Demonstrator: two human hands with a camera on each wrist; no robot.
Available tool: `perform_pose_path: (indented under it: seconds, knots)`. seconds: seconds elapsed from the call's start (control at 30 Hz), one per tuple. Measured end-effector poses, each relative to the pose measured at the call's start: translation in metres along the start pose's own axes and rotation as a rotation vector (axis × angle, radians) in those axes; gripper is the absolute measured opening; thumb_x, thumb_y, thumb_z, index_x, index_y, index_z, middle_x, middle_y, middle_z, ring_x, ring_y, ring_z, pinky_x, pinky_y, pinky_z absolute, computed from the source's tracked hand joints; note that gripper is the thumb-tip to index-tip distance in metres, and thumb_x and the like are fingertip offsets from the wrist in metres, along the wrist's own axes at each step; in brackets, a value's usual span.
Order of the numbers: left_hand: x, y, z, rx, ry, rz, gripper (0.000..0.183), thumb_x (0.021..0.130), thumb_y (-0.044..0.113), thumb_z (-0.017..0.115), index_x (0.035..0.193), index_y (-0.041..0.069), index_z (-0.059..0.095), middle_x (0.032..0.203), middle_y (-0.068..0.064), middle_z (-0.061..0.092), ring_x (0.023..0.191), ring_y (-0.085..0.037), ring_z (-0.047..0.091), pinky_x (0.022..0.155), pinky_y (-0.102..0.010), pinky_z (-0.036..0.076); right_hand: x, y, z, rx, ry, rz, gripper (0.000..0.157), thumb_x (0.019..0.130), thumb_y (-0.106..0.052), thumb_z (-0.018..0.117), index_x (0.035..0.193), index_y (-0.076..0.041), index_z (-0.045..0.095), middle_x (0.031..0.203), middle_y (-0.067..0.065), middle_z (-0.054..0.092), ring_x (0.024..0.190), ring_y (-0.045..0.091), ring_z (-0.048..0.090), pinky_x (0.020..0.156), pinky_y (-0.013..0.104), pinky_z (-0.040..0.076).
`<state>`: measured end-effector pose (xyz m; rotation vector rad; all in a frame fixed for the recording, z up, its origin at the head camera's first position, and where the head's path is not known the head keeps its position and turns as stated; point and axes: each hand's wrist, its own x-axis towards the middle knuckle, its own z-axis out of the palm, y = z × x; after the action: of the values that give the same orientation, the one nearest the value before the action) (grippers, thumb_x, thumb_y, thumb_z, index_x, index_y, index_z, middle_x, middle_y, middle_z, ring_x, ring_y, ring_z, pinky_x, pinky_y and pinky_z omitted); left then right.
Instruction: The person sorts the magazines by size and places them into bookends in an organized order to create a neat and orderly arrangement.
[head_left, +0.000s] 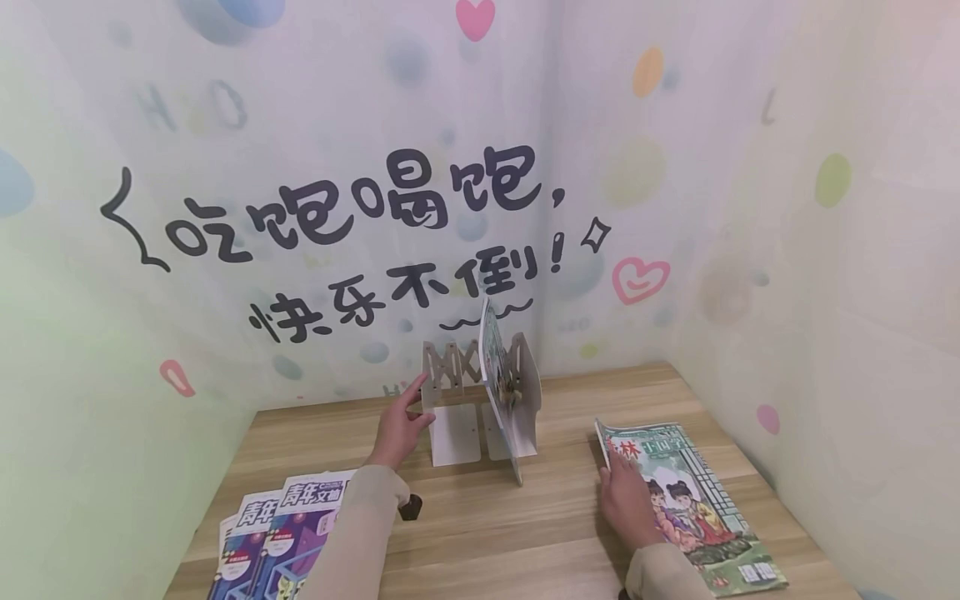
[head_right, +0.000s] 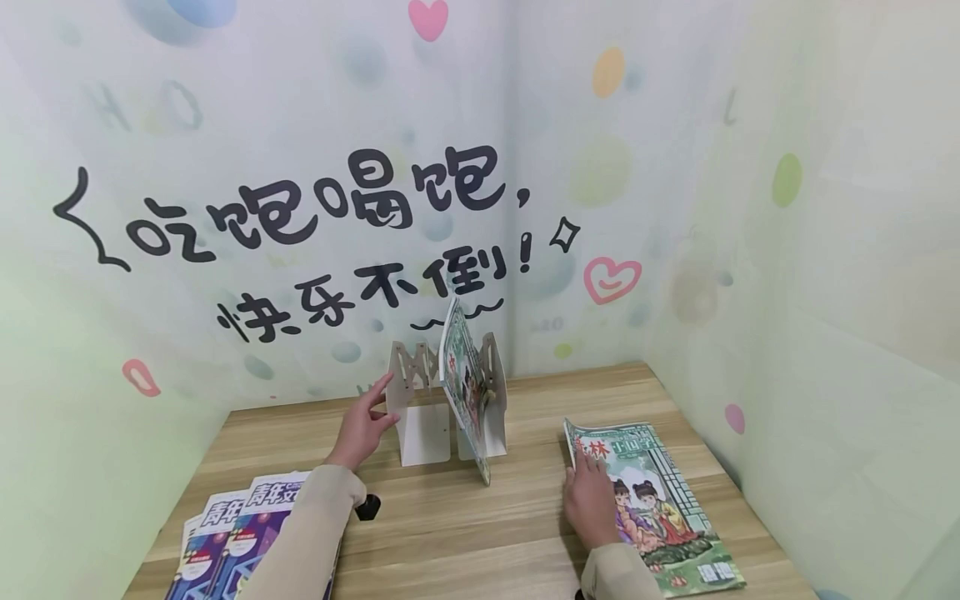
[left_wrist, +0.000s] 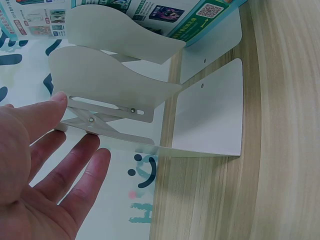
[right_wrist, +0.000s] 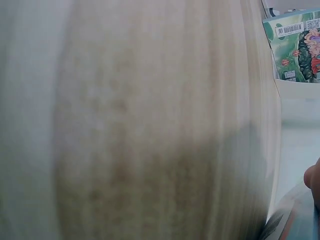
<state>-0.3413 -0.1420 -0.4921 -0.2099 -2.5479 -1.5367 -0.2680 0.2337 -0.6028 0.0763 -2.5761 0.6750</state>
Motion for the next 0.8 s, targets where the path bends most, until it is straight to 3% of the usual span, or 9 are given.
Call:
perform_pose_path:
  seconds: [0.23,0.53,0.8]
  knots:
    - [-0.001,0.002,-0.001,0.002,0.009,0.002,0.076,0.087,0.0,0.069,0.149,0.032,0.04,0.137,-0.021,0.053,0.09,-0.028,0.067,0.077,-0.038,0.057,-0.001,-0.003,-0.002,0.054,0.001,0.06,0.039,0.097,-0.005,0.05,0.13,0.015,0.046,0.102,0.035,0.057,0.098,0.051,0.056,0.086,0.062,0.044]
    - [0.0,-0.001,-0.002,0.004,0.009,0.0,0.076,0.087,0.001,0.07,0.149,0.033,0.04,0.137,-0.019,0.053,0.09,-0.028,0.067,0.077,-0.037,0.057,-0.002,-0.012,-0.007,0.101,0.004,0.082,0.038,0.099,-0.007,0.047,0.13,0.015,0.047,0.113,0.037,0.057,0.107,0.052,0.054,0.092,0.063,0.041]
    - [0.0,-0.001,-0.001,0.013,0.004,0.01,0.074,0.088,0.0,0.069,0.15,0.028,0.039,0.135,-0.021,0.053,0.091,-0.029,0.067,0.077,-0.037,0.057,-0.006,-0.021,-0.005,0.125,0.066,0.025,0.037,0.097,-0.005,0.049,0.129,0.014,0.05,0.112,0.036,0.059,0.104,0.052,0.056,0.09,0.061,0.043]
